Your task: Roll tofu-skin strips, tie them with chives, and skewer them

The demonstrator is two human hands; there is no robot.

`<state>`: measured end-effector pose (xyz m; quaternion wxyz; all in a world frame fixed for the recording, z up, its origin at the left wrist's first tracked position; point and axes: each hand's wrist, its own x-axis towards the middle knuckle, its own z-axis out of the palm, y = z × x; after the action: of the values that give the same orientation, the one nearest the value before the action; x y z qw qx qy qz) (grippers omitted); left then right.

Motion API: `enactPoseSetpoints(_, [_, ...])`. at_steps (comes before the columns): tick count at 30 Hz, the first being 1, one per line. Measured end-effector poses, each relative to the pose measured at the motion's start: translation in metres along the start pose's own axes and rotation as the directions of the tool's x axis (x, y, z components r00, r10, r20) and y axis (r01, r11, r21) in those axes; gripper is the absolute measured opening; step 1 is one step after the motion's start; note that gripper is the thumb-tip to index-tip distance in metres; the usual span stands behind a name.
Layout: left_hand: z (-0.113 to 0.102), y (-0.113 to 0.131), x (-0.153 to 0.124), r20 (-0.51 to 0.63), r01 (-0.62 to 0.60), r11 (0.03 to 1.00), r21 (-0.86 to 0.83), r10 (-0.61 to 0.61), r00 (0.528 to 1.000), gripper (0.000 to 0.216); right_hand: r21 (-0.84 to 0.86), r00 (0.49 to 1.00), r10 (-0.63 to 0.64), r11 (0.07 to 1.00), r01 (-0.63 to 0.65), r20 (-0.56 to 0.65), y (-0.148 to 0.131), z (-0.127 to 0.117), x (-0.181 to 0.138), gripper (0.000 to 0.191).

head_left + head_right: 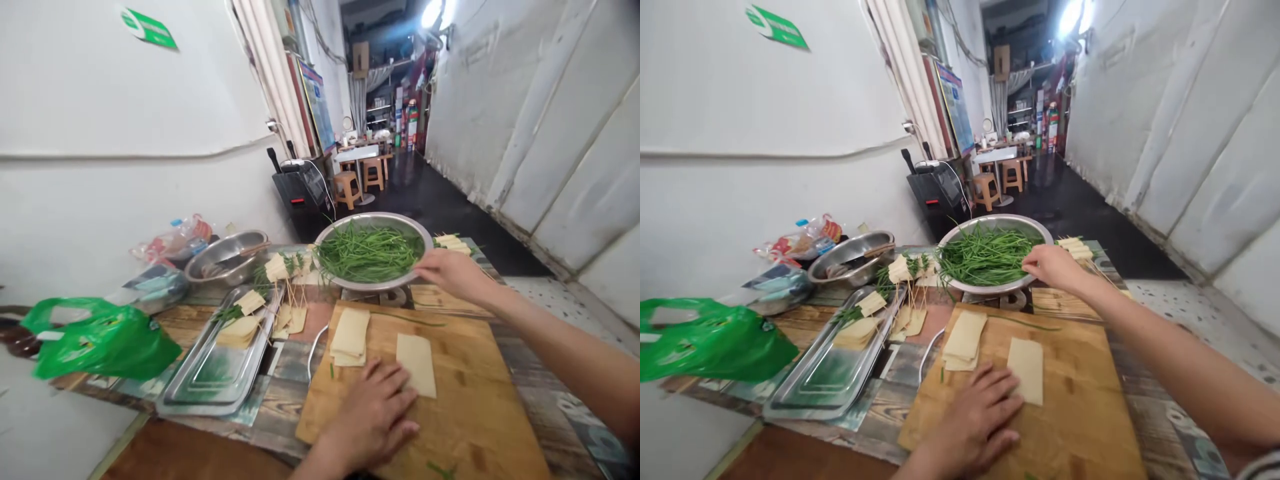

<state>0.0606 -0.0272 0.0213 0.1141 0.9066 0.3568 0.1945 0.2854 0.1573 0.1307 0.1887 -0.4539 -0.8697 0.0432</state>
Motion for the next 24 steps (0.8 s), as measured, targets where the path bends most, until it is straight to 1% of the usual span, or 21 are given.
enactPoseSetpoints(1, [0.002,-0.001,0.000,-0.021,-0.003,1.000,0.001,0.003,1.000,0.034,-0.070,0.995,0.028,0.997,-0.021,0.095,0.004,0.000,0.026,0.024])
enactPoseSetpoints(2, [0.005,-0.003,-0.001,-0.037,-0.008,1.000,0.002,0.008,0.999,0.033,-0.139,0.977,0.071,0.989,-0.043,0.201,0.007,0.004,0.050,0.023])
enactPoseSetpoints(3, [0.007,-0.004,-0.001,-0.053,-0.016,1.000,0.004,0.017,0.998,0.032,-0.173,0.963,0.087,0.984,-0.044,0.254,0.010,0.010,0.072,0.021])
enactPoseSetpoints(5, [0.013,-0.007,-0.002,-0.083,-0.050,0.999,0.015,0.051,0.995,0.033,-0.215,0.937,0.103,0.976,-0.031,0.334,0.014,0.028,0.108,0.018])
enactPoseSetpoints(8, [0.023,-0.012,-0.001,-0.109,-0.100,0.994,0.055,0.105,0.989,0.035,-0.240,0.907,0.074,0.970,0.031,0.414,0.020,0.061,0.138,0.018])
enactPoseSetpoints(10, [0.031,-0.015,-0.001,-0.137,-0.119,0.989,0.084,0.130,0.982,0.037,-0.251,0.894,0.039,0.965,0.083,0.447,0.023,0.081,0.148,0.021])
enactPoseSetpoints(12, [0.038,-0.017,-0.001,-0.177,-0.127,0.985,0.115,0.146,0.973,0.034,-0.260,0.886,0.006,0.957,0.129,0.463,0.026,0.097,0.151,0.025])
enactPoseSetpoints(14, [0.043,-0.018,-0.001,-0.203,-0.129,0.981,0.146,0.158,0.967,0.025,-0.267,0.886,-0.019,0.950,0.160,0.464,0.029,0.108,0.153,0.025])
enactPoseSetpoints(16, [0.045,-0.018,-0.001,-0.219,-0.126,0.978,0.167,0.162,0.962,0.019,-0.270,0.890,-0.037,0.946,0.177,0.455,0.031,0.115,0.154,0.021])
enactPoseSetpoints(18, [0.046,-0.018,-0.001,-0.230,-0.123,0.977,0.176,0.162,0.960,0.017,-0.271,0.895,-0.055,0.943,0.192,0.442,0.033,0.115,0.156,0.020])
enactPoseSetpoints(20, [0.045,-0.018,-0.001,-0.229,-0.118,0.977,0.176,0.158,0.961,0.018,-0.267,0.902,-0.079,0.941,0.209,0.425,0.033,0.109,0.160,0.020])
enactPoseSetpoints(24, [0.040,-0.016,0.000,-0.172,-0.117,0.984,0.137,0.140,0.975,0.033,-0.260,0.914,-0.106,0.940,0.220,0.392,0.031,0.088,0.171,0.023])
